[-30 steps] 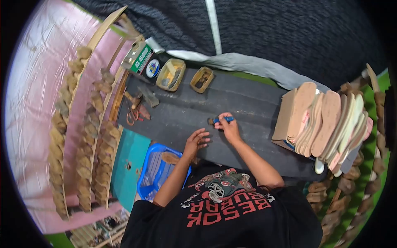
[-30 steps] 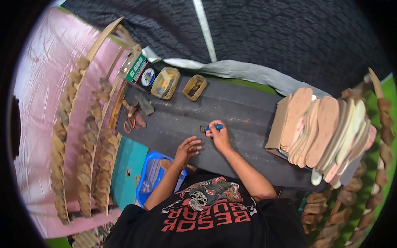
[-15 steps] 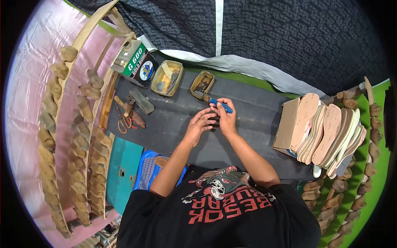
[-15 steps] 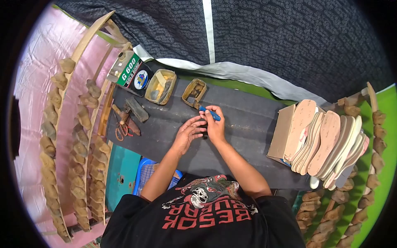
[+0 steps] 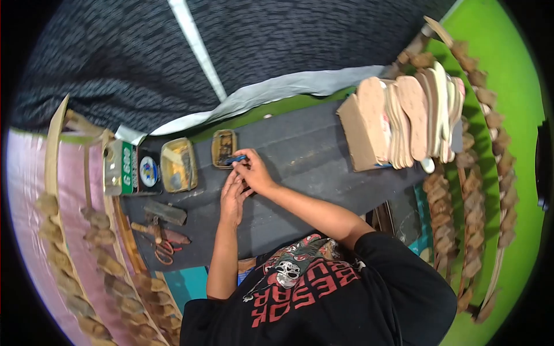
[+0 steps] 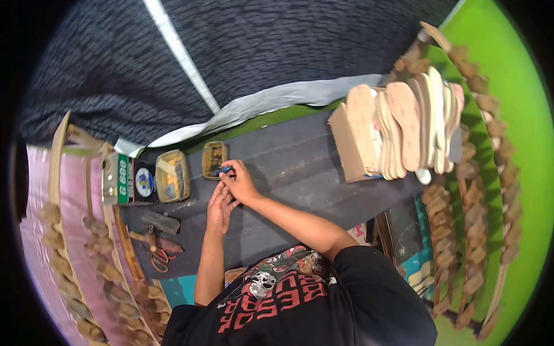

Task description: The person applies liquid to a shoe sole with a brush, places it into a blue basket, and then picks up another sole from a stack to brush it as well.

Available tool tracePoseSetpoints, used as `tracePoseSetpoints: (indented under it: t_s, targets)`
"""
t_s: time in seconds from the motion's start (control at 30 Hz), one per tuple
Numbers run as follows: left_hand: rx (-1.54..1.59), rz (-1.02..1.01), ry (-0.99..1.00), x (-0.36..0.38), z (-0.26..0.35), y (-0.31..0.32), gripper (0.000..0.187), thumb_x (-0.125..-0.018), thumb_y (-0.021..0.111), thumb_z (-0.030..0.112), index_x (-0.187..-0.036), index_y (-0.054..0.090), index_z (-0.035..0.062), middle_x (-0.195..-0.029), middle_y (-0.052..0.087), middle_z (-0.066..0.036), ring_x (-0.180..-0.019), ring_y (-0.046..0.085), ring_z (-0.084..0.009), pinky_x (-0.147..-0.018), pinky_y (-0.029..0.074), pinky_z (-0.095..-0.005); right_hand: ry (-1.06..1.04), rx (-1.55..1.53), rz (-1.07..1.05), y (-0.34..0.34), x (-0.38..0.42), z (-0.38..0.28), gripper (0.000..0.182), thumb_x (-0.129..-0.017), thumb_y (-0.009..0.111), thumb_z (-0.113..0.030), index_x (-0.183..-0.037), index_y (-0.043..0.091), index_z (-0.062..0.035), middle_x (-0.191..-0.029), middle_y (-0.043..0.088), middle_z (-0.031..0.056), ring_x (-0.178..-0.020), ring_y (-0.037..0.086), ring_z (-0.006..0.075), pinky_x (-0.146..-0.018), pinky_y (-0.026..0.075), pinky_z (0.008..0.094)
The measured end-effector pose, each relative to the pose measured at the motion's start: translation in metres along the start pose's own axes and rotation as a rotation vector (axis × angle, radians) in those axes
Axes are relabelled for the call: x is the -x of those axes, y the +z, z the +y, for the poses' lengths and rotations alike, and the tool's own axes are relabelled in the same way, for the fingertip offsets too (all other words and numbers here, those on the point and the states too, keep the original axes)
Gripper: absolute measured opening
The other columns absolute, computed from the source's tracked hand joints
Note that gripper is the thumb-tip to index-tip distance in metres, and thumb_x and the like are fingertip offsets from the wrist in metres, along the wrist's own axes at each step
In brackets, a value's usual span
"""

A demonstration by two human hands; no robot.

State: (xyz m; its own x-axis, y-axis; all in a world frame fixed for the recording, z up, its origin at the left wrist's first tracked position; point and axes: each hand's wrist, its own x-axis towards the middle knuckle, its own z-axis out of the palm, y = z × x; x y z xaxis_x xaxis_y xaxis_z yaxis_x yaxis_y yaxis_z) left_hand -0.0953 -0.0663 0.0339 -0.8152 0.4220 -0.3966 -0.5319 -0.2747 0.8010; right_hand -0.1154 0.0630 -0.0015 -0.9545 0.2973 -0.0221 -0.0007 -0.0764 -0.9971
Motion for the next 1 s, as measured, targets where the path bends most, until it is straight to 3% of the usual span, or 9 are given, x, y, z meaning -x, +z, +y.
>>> tracePoseSetpoints:
  t_s: [0.03, 0.13, 0.33, 0.37, 0.5, 0.63, 0.67, 0.8, 1.0]
  targets:
    - [-0.008, -0.014, -0.008, 0.0, -0.002, 0.006, 0.057, -0.105, 0.054, 0.024, -0.157, 0.039, 0.0053, -0.142, 0.057, -0.009, -0.121, 0.06, -0.0192, -0.099, 0.049, -0.0385, 0.074, -0.12, -0.031, -0.008, 0.004, -0.009, 0.03, -0.095, 0.071, -0.009, -0.123, 0.062, -0.0021, -0.115, 0.058, 0.0086, -0.096, 0.064, 0.0187, -0.086, 0.053, 0.033]
    - [-0.035, -0.077, -0.047, -0.005, -0.013, 0.02, 0.055, -0.104, 0.051, 0.024, -0.156, 0.042, 0.0078, -0.145, 0.056, -0.005, -0.128, 0.057, -0.0179, -0.102, 0.046, -0.0385, -0.013, 0.012, 0.024, -0.031, 0.013, -0.016, 0.029, -0.095, 0.071, -0.009, -0.122, 0.062, -0.0007, -0.116, 0.058, 0.009, -0.095, 0.065, 0.0192, -0.084, 0.054, 0.0332]
    - [-0.099, -0.206, 0.029, -0.009, -0.023, 0.072, 0.05, -0.105, 0.053, 0.022, -0.152, 0.047, 0.0065, -0.142, 0.058, -0.006, -0.122, 0.059, -0.016, -0.096, 0.047, -0.0334, -0.113, 0.029, 0.136, -0.075, 0.035, -0.037, 0.024, -0.097, 0.067, -0.009, -0.119, 0.062, -0.001, -0.114, 0.058, 0.0086, -0.099, 0.063, 0.0175, -0.083, 0.054, 0.0312]
    - [-0.099, -0.21, 0.015, -0.01, -0.026, 0.082, 0.049, -0.103, 0.049, 0.016, -0.151, 0.048, 0.006, -0.141, 0.06, -0.006, -0.125, 0.059, -0.0146, -0.103, 0.048, -0.0328, -0.151, 0.033, 0.149, -0.086, 0.041, -0.046, 0.023, -0.098, 0.067, -0.009, -0.118, 0.062, -0.0011, -0.114, 0.057, 0.0078, -0.101, 0.061, 0.016, -0.084, 0.053, 0.0302]
    - [-0.159, -0.307, -0.061, -0.006, -0.025, 0.152, 0.044, -0.103, 0.055, 0.019, -0.146, 0.053, 0.0069, -0.131, 0.066, -0.005, -0.114, 0.064, -0.0127, -0.096, 0.05, -0.0286, -0.366, 0.205, 0.268, -0.154, 0.07, -0.083, 0.019, -0.095, 0.067, -0.007, -0.113, 0.064, -0.0016, -0.114, 0.061, 0.0123, -0.102, 0.063, 0.022, -0.084, 0.053, 0.0315]
    - [-0.249, -0.457, -0.009, -0.019, -0.045, 0.231, 0.052, -0.102, 0.057, 0.02, -0.151, 0.048, 0.0064, -0.141, 0.059, -0.006, -0.117, 0.061, -0.0126, -0.097, 0.049, -0.0291, -0.465, 0.455, 0.464, -0.241, 0.09, -0.118, 0.016, -0.093, 0.061, -0.001, -0.108, 0.063, 0.002, -0.116, 0.059, 0.0166, -0.104, 0.063, 0.0312, -0.088, 0.053, 0.0376]
    - [-0.255, -0.472, 0.021, -0.019, -0.048, 0.254, 0.054, -0.102, 0.058, 0.02, -0.152, 0.047, 0.0056, -0.143, 0.057, -0.006, -0.118, 0.059, -0.0127, -0.097, 0.048, -0.0295, -0.391, 0.429, 0.473, -0.262, 0.096, -0.128, 0.022, -0.091, 0.06, 0.002, -0.113, 0.062, 0.0019, -0.119, 0.057, 0.0188, -0.107, 0.061, 0.0364, -0.092, 0.052, 0.0417]
    - [-0.418, -0.502, 0.118, -0.035, -0.074, 0.315, 0.061, -0.1, 0.057, 0.016, -0.157, 0.04, 0.0008, -0.153, 0.046, -0.009, -0.118, 0.057, -0.0147, -0.098, 0.046, -0.0287, -0.419, 0.802, 0.562, -0.321, 0.109, -0.147, 0.044, -0.086, 0.061, 0.007, -0.129, 0.053, 0.0036, -0.127, 0.053, 0.0241, -0.114, 0.058, 0.0444, -0.098, 0.05, 0.0466]
    - [-0.657, -0.355, 0.302, -0.039, -0.1, 0.343, 0.065, -0.095, 0.063, 0.016, -0.154, 0.044, -0.0035, -0.137, 0.048, -0.011, -0.103, 0.049, -0.0183, -0.098, 0.043, -0.0281, -0.265, 0.893, 0.455, -0.338, 0.11, -0.151, 0.059, -0.081, 0.061, 0.012, -0.137, 0.047, 0.0046, -0.124, 0.053, 0.0283, -0.114, 0.058, 0.0501, -0.094, 0.052, 0.0518]
